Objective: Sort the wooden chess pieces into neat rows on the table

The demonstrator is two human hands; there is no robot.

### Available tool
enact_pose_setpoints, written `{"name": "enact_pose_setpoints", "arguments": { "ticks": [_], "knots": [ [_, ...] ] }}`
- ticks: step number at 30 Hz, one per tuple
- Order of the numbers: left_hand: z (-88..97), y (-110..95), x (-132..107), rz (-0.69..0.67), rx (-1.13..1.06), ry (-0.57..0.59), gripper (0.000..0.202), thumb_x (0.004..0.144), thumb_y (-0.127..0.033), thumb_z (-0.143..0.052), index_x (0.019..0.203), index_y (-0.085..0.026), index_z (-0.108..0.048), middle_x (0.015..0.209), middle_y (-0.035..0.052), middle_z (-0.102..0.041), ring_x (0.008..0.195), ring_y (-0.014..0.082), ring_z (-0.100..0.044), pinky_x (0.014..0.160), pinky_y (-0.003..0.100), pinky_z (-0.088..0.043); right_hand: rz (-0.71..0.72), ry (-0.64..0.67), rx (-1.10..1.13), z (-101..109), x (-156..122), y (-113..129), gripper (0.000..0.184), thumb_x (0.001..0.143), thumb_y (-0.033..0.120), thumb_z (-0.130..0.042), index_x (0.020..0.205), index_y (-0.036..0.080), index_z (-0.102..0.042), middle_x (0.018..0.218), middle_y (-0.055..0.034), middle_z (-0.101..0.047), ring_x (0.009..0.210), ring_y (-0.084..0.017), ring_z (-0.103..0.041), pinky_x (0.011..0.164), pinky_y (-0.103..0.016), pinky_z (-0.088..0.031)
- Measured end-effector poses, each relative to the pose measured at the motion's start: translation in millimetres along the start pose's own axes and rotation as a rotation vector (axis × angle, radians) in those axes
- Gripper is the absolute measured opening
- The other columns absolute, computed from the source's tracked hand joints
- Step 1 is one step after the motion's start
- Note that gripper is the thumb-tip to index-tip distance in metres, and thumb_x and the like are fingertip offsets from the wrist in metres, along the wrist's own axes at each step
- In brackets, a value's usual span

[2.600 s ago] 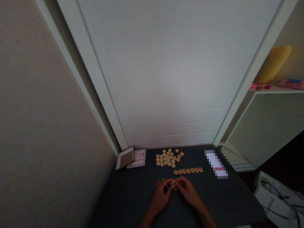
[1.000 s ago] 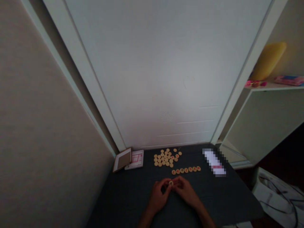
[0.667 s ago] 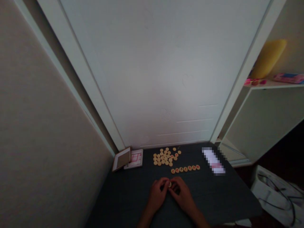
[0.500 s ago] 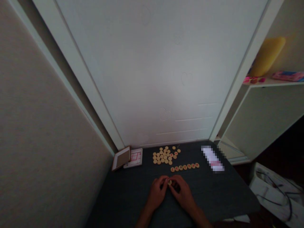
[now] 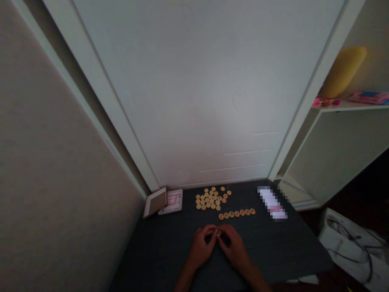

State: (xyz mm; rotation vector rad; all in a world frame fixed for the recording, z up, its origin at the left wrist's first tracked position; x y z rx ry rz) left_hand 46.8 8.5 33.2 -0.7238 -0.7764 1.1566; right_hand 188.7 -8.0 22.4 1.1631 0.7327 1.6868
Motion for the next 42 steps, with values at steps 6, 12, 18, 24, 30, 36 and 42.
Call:
{"name": "enact_pose_setpoints", "arguments": {
  "ticks": [6, 12, 18, 24, 30, 36, 42],
  "knots": [
    [-0.6, 0.2, 2.1, 0.013, -0.043, -0.001, 0.022, 0.092, -0.038, -0.059, 0.105, -0.025, -0.070, 0.095, 0.0034, -0.079, 0.092, 0.0218, -0.073, 0.087, 0.032, -0.055, 0.020, -0.003, -0.008, -1.9, -3.5, -2.1, 0.035, 0.091, 0.027, -0.062, 0.126, 0.029, -0.064, 0.116, -0.0080, -0.069, 0.108, -0.026, -0.065, 0.097, -0.042, -0.053],
    [-1.4, 0.0, 4.8, 0.027, -0.121, -0.002, 0.020, 0.090, -0.040, -0.061, 0.092, -0.023, -0.071, 0.086, 0.0031, -0.079, 0.082, 0.0206, -0.075, 0.083, 0.031, -0.056, 0.068, 0.014, -0.050, -3.6, -7.6, 2.7, 0.038, 0.092, 0.027, -0.062, 0.129, 0.030, -0.062, 0.119, -0.0081, -0.070, 0.110, -0.026, -0.065, 0.099, -0.044, -0.053],
    [7.6, -3.8, 2.9, 0.054, -0.139, -0.029, 0.024, 0.088, -0.042, -0.062, 0.097, -0.023, -0.074, 0.095, 0.0058, -0.080, 0.091, 0.0230, -0.074, 0.086, 0.033, -0.057, 0.076, -0.032, -0.093, -0.4, -5.9, 4.1, 0.034, 0.094, 0.031, -0.061, 0.128, 0.028, -0.062, 0.116, -0.0085, -0.071, 0.107, -0.026, -0.067, 0.097, -0.042, -0.055],
    [5.9, -3.1, 3.0, 0.090, -0.179, -0.042, 0.023, 0.082, -0.043, -0.069, 0.094, -0.023, -0.073, 0.084, 0.0041, -0.079, 0.084, 0.0222, -0.074, 0.081, 0.030, -0.058, 0.156, -0.053, -0.187, 0.5, -8.6, 10.2, 0.033, 0.096, 0.028, -0.057, 0.129, 0.027, -0.060, 0.115, -0.0080, -0.071, 0.105, -0.024, -0.069, 0.094, -0.041, -0.058],
    [5.5, 0.1, 3.4, 0.072, -0.207, -0.043, 0.025, 0.085, -0.045, -0.066, 0.090, -0.022, -0.074, 0.087, 0.0052, -0.080, 0.083, 0.0228, -0.075, 0.079, 0.031, -0.058, 0.208, -0.048, -0.235, -0.3, -10.0, 18.2, 0.031, 0.097, 0.026, -0.056, 0.127, 0.028, -0.061, 0.112, -0.0073, -0.073, 0.102, -0.024, -0.070, 0.090, -0.040, -0.060],
    [3.6, 5.0, 2.5, 0.075, -0.155, -0.047, 0.027, 0.085, -0.046, -0.066, 0.096, -0.023, -0.074, 0.090, 0.0053, -0.080, 0.087, 0.0229, -0.074, 0.083, 0.031, -0.058, 0.187, -0.048, -0.244, 0.6, -8.8, 19.6, 0.032, 0.097, 0.025, -0.056, 0.129, 0.028, -0.060, 0.114, -0.0069, -0.072, 0.104, -0.024, -0.069, 0.092, -0.041, -0.059],
    [-3.7, 7.1, 3.9, 0.045, -0.072, -0.011, 0.026, 0.089, -0.045, -0.060, 0.091, -0.023, -0.076, 0.088, 0.0042, -0.080, 0.086, 0.0225, -0.074, 0.082, 0.030, -0.056, 0.214, -0.063, -0.250, 1.5, -11.7, 20.0, 0.032, 0.096, 0.024, -0.057, 0.127, 0.027, -0.061, 0.113, -0.0073, -0.073, 0.103, -0.024, -0.070, 0.092, -0.040, -0.059]
  ]
}}
Point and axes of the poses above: each hand's wrist, its own x-axis towards the middle knuckle, its own z-axis out of the back of the hand, y = z × x, the point moved 9 cm from there along x, towards the middle knuckle
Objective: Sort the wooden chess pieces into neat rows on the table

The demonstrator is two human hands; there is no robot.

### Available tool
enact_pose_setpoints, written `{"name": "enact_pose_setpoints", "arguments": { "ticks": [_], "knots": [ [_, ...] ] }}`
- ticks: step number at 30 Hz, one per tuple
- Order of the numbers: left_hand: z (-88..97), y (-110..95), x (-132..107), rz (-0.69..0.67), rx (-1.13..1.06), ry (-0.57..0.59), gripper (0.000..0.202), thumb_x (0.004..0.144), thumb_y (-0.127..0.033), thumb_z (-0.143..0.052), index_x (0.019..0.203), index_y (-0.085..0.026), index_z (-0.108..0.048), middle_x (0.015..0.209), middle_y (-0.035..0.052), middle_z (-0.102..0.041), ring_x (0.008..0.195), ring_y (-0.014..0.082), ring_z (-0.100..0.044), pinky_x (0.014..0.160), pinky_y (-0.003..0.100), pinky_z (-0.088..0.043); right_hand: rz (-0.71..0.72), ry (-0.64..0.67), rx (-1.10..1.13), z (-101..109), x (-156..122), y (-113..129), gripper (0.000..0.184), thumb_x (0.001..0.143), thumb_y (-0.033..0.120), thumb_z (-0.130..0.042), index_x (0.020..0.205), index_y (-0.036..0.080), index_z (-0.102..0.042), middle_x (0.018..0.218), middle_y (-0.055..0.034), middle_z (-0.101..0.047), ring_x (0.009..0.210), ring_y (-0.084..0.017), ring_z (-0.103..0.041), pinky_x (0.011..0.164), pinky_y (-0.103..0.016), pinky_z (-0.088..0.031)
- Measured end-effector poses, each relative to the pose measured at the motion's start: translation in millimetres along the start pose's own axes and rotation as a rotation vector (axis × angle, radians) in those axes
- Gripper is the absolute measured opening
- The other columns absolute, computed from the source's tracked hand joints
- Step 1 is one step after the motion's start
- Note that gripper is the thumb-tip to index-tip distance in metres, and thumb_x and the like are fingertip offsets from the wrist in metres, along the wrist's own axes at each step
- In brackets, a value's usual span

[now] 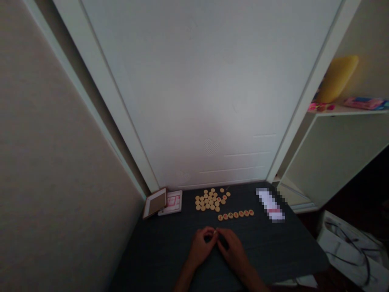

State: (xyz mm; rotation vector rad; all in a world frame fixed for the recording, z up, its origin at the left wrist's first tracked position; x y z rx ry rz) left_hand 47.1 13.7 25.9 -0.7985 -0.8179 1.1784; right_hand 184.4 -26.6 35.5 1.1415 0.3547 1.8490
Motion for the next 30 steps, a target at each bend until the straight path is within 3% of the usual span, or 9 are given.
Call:
{"name": "enact_pose_setpoints", "arguments": {
  "ticks": [5, 8, 13, 16, 19, 30],
  "knots": [
    [2.8, -2.6, 0.3, -0.021, 0.045, 0.024, 0.032, 0.095, -0.044, -0.052, 0.090, -0.025, -0.077, 0.091, 0.0032, -0.081, 0.089, 0.0238, -0.072, 0.083, 0.031, -0.053, -0.047, -0.060, 0.012, 5.6, 2.8, -2.0, 0.028, 0.095, 0.028, -0.059, 0.122, 0.027, -0.065, 0.110, -0.0063, -0.074, 0.101, -0.023, -0.071, 0.089, -0.037, -0.060],
    [3.7, -2.1, 0.3, -0.003, 0.006, 0.037, 0.034, 0.097, -0.044, -0.048, 0.090, -0.024, -0.075, 0.083, 0.0026, -0.080, 0.085, 0.0230, -0.073, 0.082, 0.030, -0.053, -0.122, -0.145, 0.007, 21.3, 3.6, -15.9, 0.027, 0.094, 0.034, -0.060, 0.119, 0.025, -0.066, 0.108, -0.0069, -0.074, 0.097, -0.023, -0.072, 0.084, -0.034, -0.061],
    [3.8, -2.0, 0.7, 0.009, 0.012, 0.026, 0.034, 0.096, -0.046, -0.050, 0.089, -0.023, -0.074, 0.078, 0.0021, -0.080, 0.082, 0.0227, -0.073, 0.081, 0.030, -0.052, -0.258, -0.216, -0.108, 72.8, -4.0, -63.8, 0.029, 0.093, 0.044, -0.059, 0.109, 0.022, -0.070, 0.101, -0.0075, -0.075, 0.086, -0.023, -0.073, 0.075, -0.032, -0.061],
    [4.1, -4.0, 1.0, 0.001, 0.064, 0.013, 0.034, 0.096, -0.046, -0.051, 0.085, -0.024, -0.074, 0.077, 0.0024, -0.080, 0.083, 0.0236, -0.072, 0.081, 0.032, -0.050, -0.307, -0.228, -0.199, 108.3, -10.6, -95.8, 0.032, 0.093, 0.048, -0.058, 0.108, 0.022, -0.070, 0.104, -0.0083, -0.075, 0.091, -0.025, -0.072, 0.082, -0.037, -0.060],
    [4.0, -6.7, 1.2, -0.010, 0.097, 0.012, 0.033, 0.096, -0.044, -0.051, 0.083, -0.025, -0.075, 0.078, 0.0019, -0.079, 0.082, 0.0232, -0.071, 0.080, 0.032, -0.049, -0.322, -0.177, -0.276, 126.7, -14.2, -119.9, 0.033, 0.095, 0.048, -0.055, 0.110, 0.022, -0.069, 0.105, -0.0091, -0.074, 0.096, -0.026, -0.071, 0.087, -0.041, -0.058],
    [5.3, -9.9, 1.1, -0.010, 0.156, 0.007, 0.029, 0.094, -0.043, -0.053, 0.082, -0.026, -0.075, 0.078, 0.0001, -0.080, 0.083, 0.0242, -0.070, 0.081, 0.033, -0.048, -0.214, -0.126, -0.386, 122.7, -16.1, -128.2, 0.033, 0.096, 0.047, -0.052, 0.110, 0.022, -0.069, 0.103, -0.0113, -0.073, 0.098, -0.029, -0.068, 0.090, -0.048, -0.054]
  ]
}}
Point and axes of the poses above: each hand's wrist, its own x-axis towards the middle knuckle, its own z-axis out of the back of the hand, y = z × x, the point moved 9 cm from there along x, towards the middle knuckle
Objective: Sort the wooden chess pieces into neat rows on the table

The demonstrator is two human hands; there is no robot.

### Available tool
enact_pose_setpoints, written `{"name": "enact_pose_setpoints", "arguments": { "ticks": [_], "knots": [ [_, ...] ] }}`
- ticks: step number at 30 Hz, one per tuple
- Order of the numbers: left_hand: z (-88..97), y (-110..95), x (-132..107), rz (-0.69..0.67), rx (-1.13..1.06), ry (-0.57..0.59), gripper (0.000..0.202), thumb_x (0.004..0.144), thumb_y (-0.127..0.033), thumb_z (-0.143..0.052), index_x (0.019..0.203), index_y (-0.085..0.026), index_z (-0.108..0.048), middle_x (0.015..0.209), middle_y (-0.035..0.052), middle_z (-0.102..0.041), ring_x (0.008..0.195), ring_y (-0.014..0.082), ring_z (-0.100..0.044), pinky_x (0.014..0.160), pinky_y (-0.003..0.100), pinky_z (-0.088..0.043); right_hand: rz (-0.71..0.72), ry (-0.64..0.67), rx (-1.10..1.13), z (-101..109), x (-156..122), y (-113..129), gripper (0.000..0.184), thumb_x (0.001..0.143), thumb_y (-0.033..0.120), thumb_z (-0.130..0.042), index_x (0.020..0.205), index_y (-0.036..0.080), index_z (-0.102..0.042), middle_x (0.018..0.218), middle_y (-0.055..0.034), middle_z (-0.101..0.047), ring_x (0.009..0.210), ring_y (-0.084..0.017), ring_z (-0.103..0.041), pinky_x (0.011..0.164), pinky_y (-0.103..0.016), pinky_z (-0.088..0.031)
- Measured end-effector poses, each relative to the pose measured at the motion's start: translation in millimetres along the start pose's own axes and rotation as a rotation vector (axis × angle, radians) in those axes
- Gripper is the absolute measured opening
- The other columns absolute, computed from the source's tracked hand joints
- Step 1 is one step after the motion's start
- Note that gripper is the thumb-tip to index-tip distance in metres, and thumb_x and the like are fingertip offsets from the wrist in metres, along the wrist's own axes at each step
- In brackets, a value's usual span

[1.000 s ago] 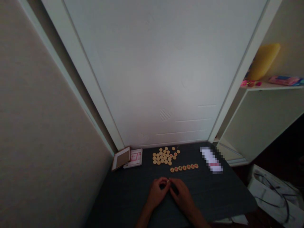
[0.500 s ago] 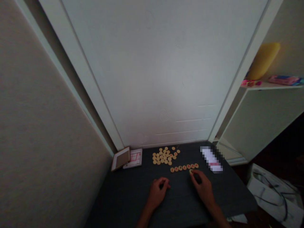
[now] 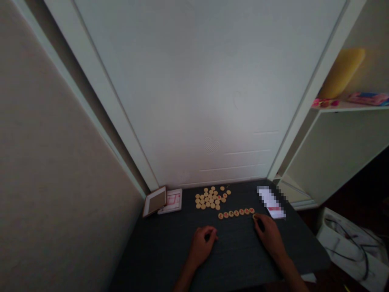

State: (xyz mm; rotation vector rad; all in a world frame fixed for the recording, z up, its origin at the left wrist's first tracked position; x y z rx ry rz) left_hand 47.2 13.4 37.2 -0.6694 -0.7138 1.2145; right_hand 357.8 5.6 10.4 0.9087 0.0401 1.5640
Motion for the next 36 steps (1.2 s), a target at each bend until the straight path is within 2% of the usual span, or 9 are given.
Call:
{"name": "enact_pose_setpoints", "arguments": {
  "ticks": [6, 15, 21, 24, 28, 32, 36],
  "knots": [
    [-2.0, 1.3, 0.0, 0.002, -0.018, 0.012, 0.029, 0.095, -0.042, -0.052, 0.086, -0.026, -0.074, 0.077, 0.0001, -0.080, 0.083, 0.0241, -0.071, 0.085, 0.034, -0.046, 0.028, -0.011, -0.063, 2.2, 0.6, 1.4, 0.033, 0.095, 0.047, -0.053, 0.107, 0.022, -0.070, 0.110, -0.0132, -0.071, 0.103, -0.030, -0.066, 0.092, -0.049, -0.052],
    [-4.3, 0.7, -0.1, -0.010, 0.005, 0.004, 0.030, 0.097, -0.041, -0.051, 0.084, -0.025, -0.074, 0.079, 0.0000, -0.079, 0.084, 0.0232, -0.071, 0.085, 0.034, -0.047, -0.004, -0.010, -0.020, 4.2, -0.5, -1.9, 0.033, 0.095, 0.048, -0.053, 0.107, 0.022, -0.069, 0.102, -0.0109, -0.072, 0.096, -0.028, -0.067, 0.088, -0.045, -0.053],
    [-2.1, -4.4, 8.3, -0.030, -0.049, 0.001, 0.032, 0.098, -0.038, -0.047, 0.087, -0.023, -0.073, 0.081, 0.0010, -0.080, 0.080, 0.0204, -0.073, 0.074, 0.028, -0.053, -0.040, -0.034, -0.009, 5.3, -0.6, -5.6, 0.035, 0.095, 0.050, -0.053, 0.106, 0.021, -0.068, 0.099, -0.0112, -0.072, 0.094, -0.028, -0.067, 0.086, -0.046, -0.053],
    [5.1, -12.0, 27.6, -0.080, -0.010, -0.023, 0.028, 0.098, -0.035, -0.048, 0.094, -0.023, -0.073, 0.089, 0.0022, -0.080, 0.080, 0.0194, -0.073, 0.073, 0.027, -0.055, -0.072, -0.053, 0.001, 7.5, -1.5, -7.2, 0.036, 0.095, 0.051, -0.052, 0.106, 0.020, -0.068, 0.100, -0.0118, -0.072, 0.094, -0.029, -0.067, 0.086, -0.045, -0.053],
    [8.4, -26.9, 73.2, -0.135, 0.079, -0.046, 0.021, 0.094, -0.030, -0.055, 0.104, -0.024, -0.072, 0.105, 0.0048, -0.076, 0.097, 0.0212, -0.069, 0.088, 0.032, -0.052, -0.102, -0.062, 0.020, 9.8, -2.2, -8.5, 0.036, 0.095, 0.050, -0.052, 0.107, 0.021, -0.069, 0.101, -0.0116, -0.073, 0.094, -0.028, -0.068, 0.087, -0.044, -0.054],
    [-5.7, -46.8, 121.6, -0.176, 0.204, -0.020, 0.016, 0.090, -0.029, -0.061, 0.098, -0.024, -0.073, 0.106, 0.0052, -0.075, 0.106, 0.0239, -0.064, 0.095, 0.035, -0.046, -0.126, -0.076, 0.039, 13.0, -1.8, -9.5, 0.035, 0.095, 0.048, -0.052, 0.107, 0.020, -0.069, 0.101, -0.0114, -0.073, 0.094, -0.027, -0.068, 0.087, -0.044, -0.054],
    [-26.9, -58.9, 149.6, -0.169, 0.331, 0.016, 0.010, 0.085, -0.030, -0.066, 0.084, -0.023, -0.074, 0.095, 0.0078, -0.076, 0.104, 0.0284, -0.063, 0.093, 0.039, -0.043, -0.133, -0.097, 0.060, 16.6, -0.6, -9.4, 0.035, 0.096, 0.047, -0.051, 0.107, 0.020, -0.069, 0.099, -0.0112, -0.073, 0.092, -0.027, -0.069, 0.085, -0.044, -0.055]
  ]
}}
Point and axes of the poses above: each hand's wrist, its own x-axis towards the middle knuckle, its own z-axis out of the back of the hand, y = z × x, the point moved 9 cm from there along x, towards the middle knuckle
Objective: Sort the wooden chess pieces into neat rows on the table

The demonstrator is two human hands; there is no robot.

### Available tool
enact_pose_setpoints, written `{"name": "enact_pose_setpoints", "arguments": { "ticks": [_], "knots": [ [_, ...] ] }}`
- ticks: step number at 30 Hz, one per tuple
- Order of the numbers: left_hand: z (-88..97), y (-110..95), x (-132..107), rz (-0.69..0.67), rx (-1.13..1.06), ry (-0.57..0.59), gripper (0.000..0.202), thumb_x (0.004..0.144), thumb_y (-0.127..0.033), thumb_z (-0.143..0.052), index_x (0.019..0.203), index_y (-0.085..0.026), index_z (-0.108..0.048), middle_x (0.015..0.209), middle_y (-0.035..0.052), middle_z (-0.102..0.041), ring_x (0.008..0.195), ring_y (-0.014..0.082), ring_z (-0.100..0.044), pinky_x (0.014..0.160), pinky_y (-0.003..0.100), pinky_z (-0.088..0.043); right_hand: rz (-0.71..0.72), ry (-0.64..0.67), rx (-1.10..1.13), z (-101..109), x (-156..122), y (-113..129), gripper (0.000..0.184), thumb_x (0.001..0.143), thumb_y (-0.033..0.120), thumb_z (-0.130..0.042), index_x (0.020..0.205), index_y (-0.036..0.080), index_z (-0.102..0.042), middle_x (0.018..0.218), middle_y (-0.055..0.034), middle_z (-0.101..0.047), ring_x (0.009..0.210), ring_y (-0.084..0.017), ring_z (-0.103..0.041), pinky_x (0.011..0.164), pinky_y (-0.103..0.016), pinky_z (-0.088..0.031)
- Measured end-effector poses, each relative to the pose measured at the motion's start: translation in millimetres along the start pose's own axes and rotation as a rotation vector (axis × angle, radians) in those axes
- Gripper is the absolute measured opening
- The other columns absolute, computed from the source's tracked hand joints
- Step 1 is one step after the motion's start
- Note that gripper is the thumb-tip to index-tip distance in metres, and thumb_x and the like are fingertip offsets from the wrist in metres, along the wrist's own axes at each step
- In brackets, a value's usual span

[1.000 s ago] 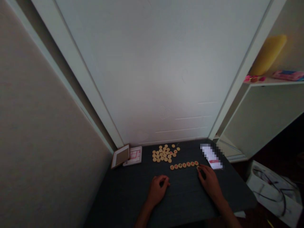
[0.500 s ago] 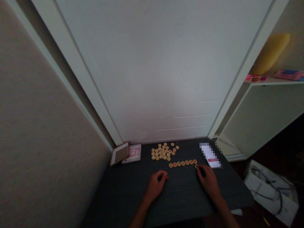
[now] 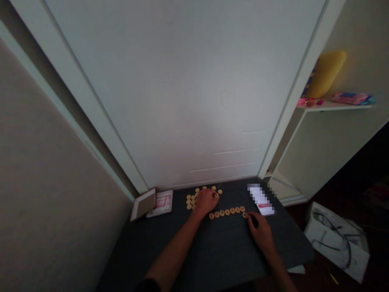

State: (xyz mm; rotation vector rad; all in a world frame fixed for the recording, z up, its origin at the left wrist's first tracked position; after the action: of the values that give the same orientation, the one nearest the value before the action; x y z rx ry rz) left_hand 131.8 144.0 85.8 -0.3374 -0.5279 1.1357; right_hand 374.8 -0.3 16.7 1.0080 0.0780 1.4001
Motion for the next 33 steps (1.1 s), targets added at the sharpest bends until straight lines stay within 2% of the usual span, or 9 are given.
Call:
{"name": "enact_pose_setpoints", "arguments": {
  "ticks": [7, 11, 14, 17, 20, 23, 26, 30, 33],
  "knots": [
    [-15.5, -7.9, 10.9, 0.028, 0.099, 0.005, 0.005, 0.083, -0.023, -0.067, 0.080, -0.020, -0.070, 0.094, 0.0096, -0.075, 0.105, 0.0310, -0.061, 0.095, 0.042, -0.040, -0.002, -0.037, 0.035, 4.7, 3.1, 1.6, 0.036, 0.096, 0.050, -0.049, 0.102, 0.021, -0.071, 0.094, -0.0101, -0.074, 0.087, -0.026, -0.070, 0.080, -0.042, -0.057],
    [-12.6, -12.2, 11.8, 0.019, 0.053, -0.030, 0.007, 0.084, -0.022, -0.066, 0.078, -0.021, -0.069, 0.091, 0.0078, -0.075, 0.100, 0.0286, -0.064, 0.093, 0.040, -0.042, -0.015, -0.053, 0.046, 8.1, 3.4, 2.4, 0.037, 0.096, 0.049, -0.049, 0.104, 0.021, -0.070, 0.095, -0.0106, -0.074, 0.088, -0.026, -0.070, 0.080, -0.042, -0.057],
    [-3.1, -16.8, 3.5, -0.013, -0.032, -0.066, 0.006, 0.087, -0.026, -0.065, 0.088, -0.023, -0.070, 0.094, 0.0049, -0.075, 0.096, 0.0243, -0.066, 0.090, 0.035, -0.046, -0.022, -0.064, 0.054, 12.3, 3.3, 3.0, 0.036, 0.097, 0.048, -0.049, 0.105, 0.021, -0.070, 0.096, -0.0109, -0.074, 0.089, -0.027, -0.070, 0.081, -0.042, -0.057],
    [9.7, -17.8, -22.1, -0.053, -0.137, -0.088, 0.012, 0.090, -0.029, -0.062, 0.098, -0.023, -0.069, 0.099, 0.0028, -0.074, 0.091, 0.0189, -0.068, 0.083, 0.029, -0.051, -0.025, -0.067, 0.063, 14.8, 0.2, 6.7, 0.035, 0.097, 0.047, -0.049, 0.106, 0.020, -0.070, 0.097, -0.0106, -0.074, 0.090, -0.026, -0.070, 0.082, -0.041, -0.057],
    [19.2, -9.9, -64.2, -0.056, -0.217, -0.103, 0.015, 0.091, -0.030, -0.060, 0.101, -0.023, -0.069, 0.104, 0.0032, -0.074, 0.087, 0.0173, -0.069, 0.077, 0.027, -0.055, -0.021, -0.042, 0.095, 9.3, -8.7, 20.7, 0.031, 0.098, 0.044, -0.050, 0.105, 0.021, -0.070, 0.098, -0.0098, -0.074, 0.090, -0.026, -0.070, 0.083, -0.040, -0.057],
    [17.8, 7.7, -109.1, 0.031, -0.424, -0.103, 0.019, 0.091, -0.034, -0.062, 0.104, -0.023, -0.070, 0.103, 0.0035, -0.076, 0.084, 0.0181, -0.071, 0.076, 0.028, -0.057, -0.005, 0.068, 0.201, -11.6, -21.1, 50.1, 0.027, 0.098, 0.041, -0.051, 0.105, 0.023, -0.070, 0.099, -0.0085, -0.075, 0.091, -0.025, -0.071, 0.084, -0.038, -0.057],
    [3.8, 24.8, -141.8, 0.164, -0.602, -0.049, 0.025, 0.090, -0.041, -0.064, 0.105, -0.023, -0.070, 0.100, 0.0047, -0.077, 0.087, 0.0203, -0.072, 0.079, 0.030, -0.059, 0.009, 0.229, 0.324, -41.4, -32.3, 89.4, 0.026, 0.098, 0.040, -0.051, 0.108, 0.024, -0.070, 0.099, -0.0065, -0.075, 0.089, -0.024, -0.072, 0.081, -0.034, -0.058],
    [-9.9, 31.5, -158.2, 0.216, -0.709, 0.031, 0.029, 0.089, -0.045, -0.066, 0.104, -0.022, -0.072, 0.099, 0.0059, -0.079, 0.090, 0.0220, -0.073, 0.081, 0.030, -0.059, 0.019, 0.367, 0.454, -71.6, -38.0, 132.5, 0.026, 0.096, 0.043, -0.056, 0.104, 0.024, -0.071, 0.094, -0.0054, -0.075, 0.084, -0.022, -0.072, 0.076, -0.030, -0.058],
    [-11.9, 31.3, -159.5, 0.209, -0.737, 0.064, 0.031, 0.090, -0.045, -0.064, 0.110, -0.022, -0.073, 0.103, 0.0060, -0.079, 0.093, 0.0227, -0.073, 0.085, 0.031, -0.058, -0.027, 0.395, 0.505, -82.2, -37.1, 141.3, 0.027, 0.095, 0.045, -0.058, 0.100, 0.023, -0.071, 0.088, -0.0046, -0.075, 0.077, -0.020, -0.071, 0.071, -0.028, -0.056]
  ]
}}
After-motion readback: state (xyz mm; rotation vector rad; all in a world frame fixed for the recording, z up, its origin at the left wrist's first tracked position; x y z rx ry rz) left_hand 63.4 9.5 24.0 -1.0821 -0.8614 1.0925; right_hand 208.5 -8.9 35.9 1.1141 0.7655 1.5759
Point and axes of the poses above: each hand's wrist, its own x-axis towards the middle knuckle, its own z-axis out of the back of the hand, y = z × x, the point moved 9 cm from there along x, towards the middle knuckle
